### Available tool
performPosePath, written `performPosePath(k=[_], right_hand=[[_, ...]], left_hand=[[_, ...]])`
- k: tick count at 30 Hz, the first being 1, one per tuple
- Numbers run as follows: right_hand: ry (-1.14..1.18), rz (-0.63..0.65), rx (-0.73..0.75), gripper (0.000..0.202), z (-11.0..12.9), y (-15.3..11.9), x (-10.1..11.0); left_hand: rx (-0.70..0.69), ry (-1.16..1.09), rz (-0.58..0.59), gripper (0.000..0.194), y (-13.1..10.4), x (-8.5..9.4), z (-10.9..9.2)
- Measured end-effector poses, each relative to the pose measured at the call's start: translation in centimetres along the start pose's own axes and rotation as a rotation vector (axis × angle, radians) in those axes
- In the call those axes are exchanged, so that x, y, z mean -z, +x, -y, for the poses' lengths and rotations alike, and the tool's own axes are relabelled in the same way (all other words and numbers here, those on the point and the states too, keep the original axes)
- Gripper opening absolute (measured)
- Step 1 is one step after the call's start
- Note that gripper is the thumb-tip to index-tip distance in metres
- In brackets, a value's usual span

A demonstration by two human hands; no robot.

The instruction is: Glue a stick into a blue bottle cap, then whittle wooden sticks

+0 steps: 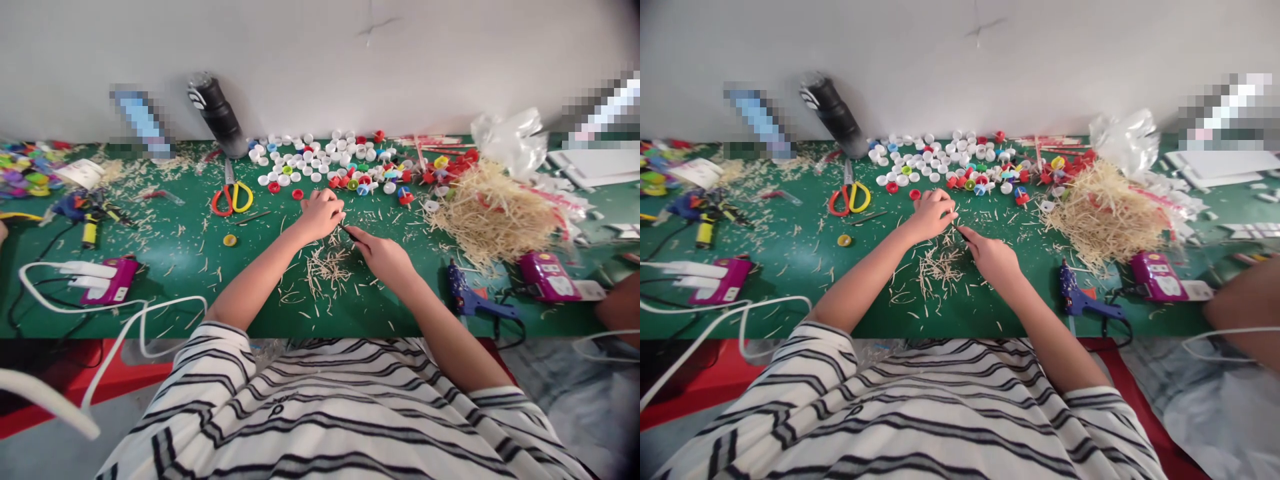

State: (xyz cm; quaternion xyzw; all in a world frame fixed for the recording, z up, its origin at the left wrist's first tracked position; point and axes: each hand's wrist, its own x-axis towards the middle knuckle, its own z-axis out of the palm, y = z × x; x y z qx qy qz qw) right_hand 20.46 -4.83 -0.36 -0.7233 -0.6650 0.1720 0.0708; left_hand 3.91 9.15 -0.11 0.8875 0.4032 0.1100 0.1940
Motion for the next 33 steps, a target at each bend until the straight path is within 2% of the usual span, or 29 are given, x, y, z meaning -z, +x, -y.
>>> performPosePath(k=[8, 17, 22, 33], right_hand=[[-0.007, 0.039, -0.012, 0.054, -1.2, -0.6, -1.0], [-0.079, 0.017, 0.006, 0.054, -0.9, -0.8, -0.2], [-0.081, -0.014, 0.035, 0.054, -0.8, -0.1, -0.5], [-0.046, 0.055, 0.027, 0.054, -1.6, -0.1, -0.8]], left_hand=[[0.023, 0.009, -0.013, 0.025, 0.1, -0.1, 0.4], [0.002, -0.010, -0.044, 0.029, 0.2, -0.6, 0.3], [0.038, -0.016, -0.045, 0.030, 0.2, -0.5, 0.2], [0.070, -0.023, -0.040, 0.037, 0.2, 0.0, 0.1]])
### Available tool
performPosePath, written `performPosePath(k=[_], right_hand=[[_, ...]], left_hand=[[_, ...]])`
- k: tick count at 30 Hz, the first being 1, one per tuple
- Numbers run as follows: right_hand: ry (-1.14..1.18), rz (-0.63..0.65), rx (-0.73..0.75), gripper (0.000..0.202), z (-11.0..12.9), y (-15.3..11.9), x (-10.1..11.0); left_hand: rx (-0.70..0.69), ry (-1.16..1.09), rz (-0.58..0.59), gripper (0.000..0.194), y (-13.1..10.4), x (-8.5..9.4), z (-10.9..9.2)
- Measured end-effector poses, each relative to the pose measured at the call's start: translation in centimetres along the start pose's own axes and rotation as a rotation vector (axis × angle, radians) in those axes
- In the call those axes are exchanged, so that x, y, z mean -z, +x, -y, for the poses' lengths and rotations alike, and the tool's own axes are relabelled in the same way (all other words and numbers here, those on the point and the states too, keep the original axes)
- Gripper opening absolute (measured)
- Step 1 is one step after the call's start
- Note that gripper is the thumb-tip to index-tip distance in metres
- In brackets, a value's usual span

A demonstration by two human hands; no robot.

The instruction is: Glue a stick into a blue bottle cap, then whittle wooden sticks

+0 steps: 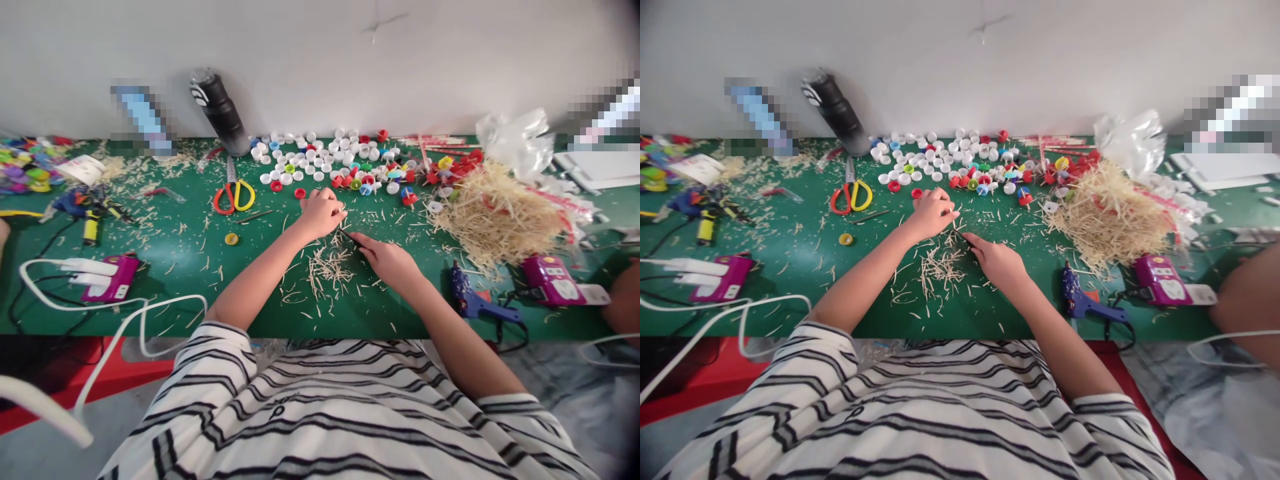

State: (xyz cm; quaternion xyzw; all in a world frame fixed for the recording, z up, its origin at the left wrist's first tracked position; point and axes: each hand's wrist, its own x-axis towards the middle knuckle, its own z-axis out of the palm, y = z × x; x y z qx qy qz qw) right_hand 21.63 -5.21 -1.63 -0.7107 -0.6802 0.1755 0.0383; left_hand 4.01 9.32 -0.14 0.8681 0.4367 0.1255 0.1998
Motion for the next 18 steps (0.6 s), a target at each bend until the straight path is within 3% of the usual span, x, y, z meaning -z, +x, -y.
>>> performPosePath(k=[8, 18], right_hand=[[-0.073, -0.061, -0.004, 0.054, 0.73, -0.09, 0.89], [-0.014, -0.025, -0.001, 0.053, 0.31, 0.27, 0.04]], left_hand=[[-0.023, -0.010, -0.029, 0.035, 0.28, -0.81, 0.12], [0.000, -0.022, -0.044, 0.038, 0.29, -0.89, 0.16]])
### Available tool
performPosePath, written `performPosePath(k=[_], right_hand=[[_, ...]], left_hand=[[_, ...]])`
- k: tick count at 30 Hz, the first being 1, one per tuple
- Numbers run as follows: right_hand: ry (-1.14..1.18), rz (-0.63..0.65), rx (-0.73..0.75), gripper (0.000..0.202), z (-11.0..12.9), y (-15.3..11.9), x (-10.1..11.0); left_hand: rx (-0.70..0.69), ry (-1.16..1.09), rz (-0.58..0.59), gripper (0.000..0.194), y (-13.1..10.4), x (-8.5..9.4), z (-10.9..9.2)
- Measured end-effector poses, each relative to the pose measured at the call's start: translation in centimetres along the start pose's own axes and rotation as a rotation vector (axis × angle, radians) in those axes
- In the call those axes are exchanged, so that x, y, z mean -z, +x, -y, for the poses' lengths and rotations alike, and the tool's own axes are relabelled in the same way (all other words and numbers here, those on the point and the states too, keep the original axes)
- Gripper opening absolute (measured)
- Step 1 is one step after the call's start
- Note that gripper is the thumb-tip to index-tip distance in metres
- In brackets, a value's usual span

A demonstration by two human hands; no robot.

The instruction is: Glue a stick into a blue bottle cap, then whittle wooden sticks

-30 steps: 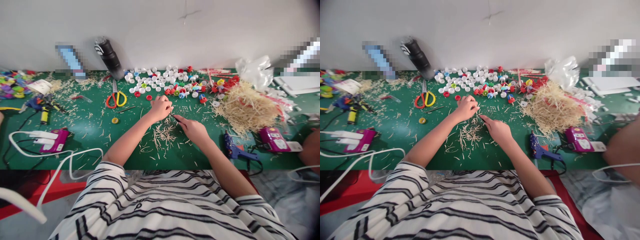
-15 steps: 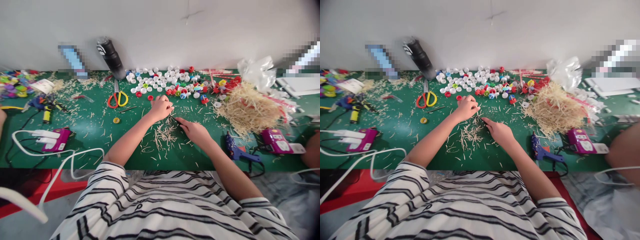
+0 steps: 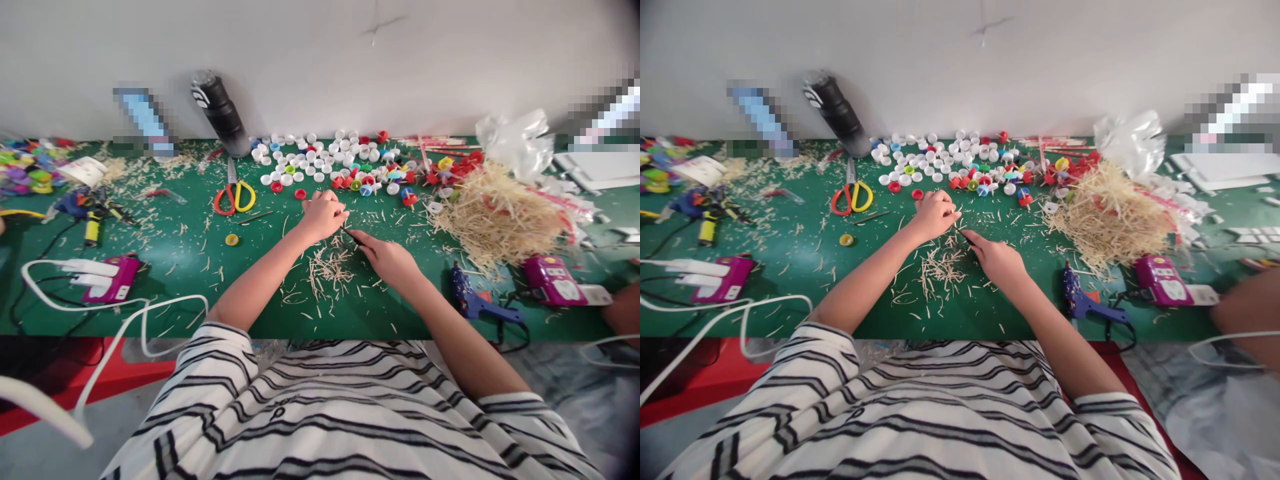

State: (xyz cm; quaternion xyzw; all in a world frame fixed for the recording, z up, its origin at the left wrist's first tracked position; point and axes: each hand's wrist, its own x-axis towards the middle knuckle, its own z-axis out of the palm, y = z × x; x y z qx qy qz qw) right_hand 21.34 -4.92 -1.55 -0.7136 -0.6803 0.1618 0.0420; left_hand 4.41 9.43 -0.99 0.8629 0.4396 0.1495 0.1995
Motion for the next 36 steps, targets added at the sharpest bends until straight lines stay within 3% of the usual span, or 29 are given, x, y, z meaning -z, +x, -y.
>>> performPosePath(k=[6, 12, 25, 36], right_hand=[[-0.070, 0.025, -0.010, 0.053, 0.33, -0.37, 0.43], [-0.111, -0.036, -0.020, 0.053, 0.74, -0.51, 0.66], [0.011, 0.014, -0.020, 0.055, 0.27, -0.46, 0.26], [-0.036, 0.046, -0.036, 0.055, 0.41, -0.79, 0.50]], left_hand=[[-0.014, -0.009, -0.003, 0.039, -0.01, 0.04, -0.03], [-0.006, -0.008, -0.004, 0.039, 0.01, 0.13, -0.30], [0.023, -0.034, -0.001, 0.046, -0.09, 0.13, -0.57], [-0.004, -0.023, 0.002, 0.045, -0.18, 0.36, -0.59]])
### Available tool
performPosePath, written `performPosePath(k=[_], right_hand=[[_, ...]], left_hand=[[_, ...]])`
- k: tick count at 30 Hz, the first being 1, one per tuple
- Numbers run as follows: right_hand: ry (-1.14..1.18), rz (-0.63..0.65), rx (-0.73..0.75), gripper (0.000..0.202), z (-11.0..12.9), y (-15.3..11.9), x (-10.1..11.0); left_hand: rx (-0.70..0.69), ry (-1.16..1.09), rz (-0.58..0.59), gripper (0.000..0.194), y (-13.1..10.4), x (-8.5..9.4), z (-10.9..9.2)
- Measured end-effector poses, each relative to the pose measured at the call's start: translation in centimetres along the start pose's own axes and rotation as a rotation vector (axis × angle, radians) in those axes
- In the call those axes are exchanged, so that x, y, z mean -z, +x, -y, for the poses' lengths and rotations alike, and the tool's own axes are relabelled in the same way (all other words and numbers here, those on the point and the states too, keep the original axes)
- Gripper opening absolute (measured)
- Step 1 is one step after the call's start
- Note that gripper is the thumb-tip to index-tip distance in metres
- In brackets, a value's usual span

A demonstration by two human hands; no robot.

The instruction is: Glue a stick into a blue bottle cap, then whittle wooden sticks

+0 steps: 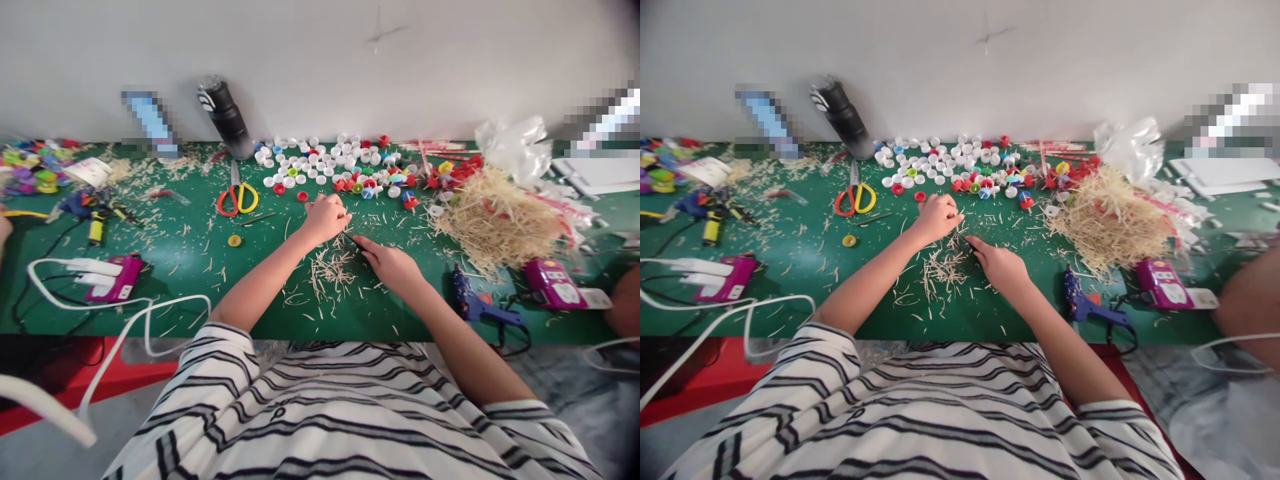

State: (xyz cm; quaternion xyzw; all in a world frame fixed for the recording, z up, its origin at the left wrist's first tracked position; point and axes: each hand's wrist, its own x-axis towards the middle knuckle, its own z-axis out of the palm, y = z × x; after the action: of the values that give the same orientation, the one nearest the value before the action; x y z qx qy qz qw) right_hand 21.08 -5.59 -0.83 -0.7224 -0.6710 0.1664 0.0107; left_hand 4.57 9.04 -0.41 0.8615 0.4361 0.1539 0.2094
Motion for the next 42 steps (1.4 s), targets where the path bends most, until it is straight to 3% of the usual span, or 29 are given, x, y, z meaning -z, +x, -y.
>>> performPosePath(k=[12, 25, 31, 38, 42], right_hand=[[-0.006, 0.001, -0.009, 0.054, 0.3, -0.2, 0.2], [0.074, -0.008, -0.025, 0.053, -1.1, -2.0, -0.7], [0.083, -0.030, -0.010, 0.052, -1.6, -2.3, -0.3], [0.017, -0.094, 0.074, 0.052, -1.2, -0.6, 1.3], [-0.058, -0.068, 0.093, 0.050, -1.1, 1.0, 1.7]], left_hand=[[-0.013, -0.006, -0.008, 0.046, 0.2, -0.2, 0.3], [-0.025, -0.016, 0.025, 0.048, -0.2, 0.1, -0.4], [-0.021, -0.005, 0.037, 0.046, 0.0, 0.0, 0.1], [-0.054, 0.011, 0.046, 0.039, -0.1, -0.2, 0.3], [-0.053, 0.019, 0.064, 0.038, -0.1, -0.1, 0.3]])
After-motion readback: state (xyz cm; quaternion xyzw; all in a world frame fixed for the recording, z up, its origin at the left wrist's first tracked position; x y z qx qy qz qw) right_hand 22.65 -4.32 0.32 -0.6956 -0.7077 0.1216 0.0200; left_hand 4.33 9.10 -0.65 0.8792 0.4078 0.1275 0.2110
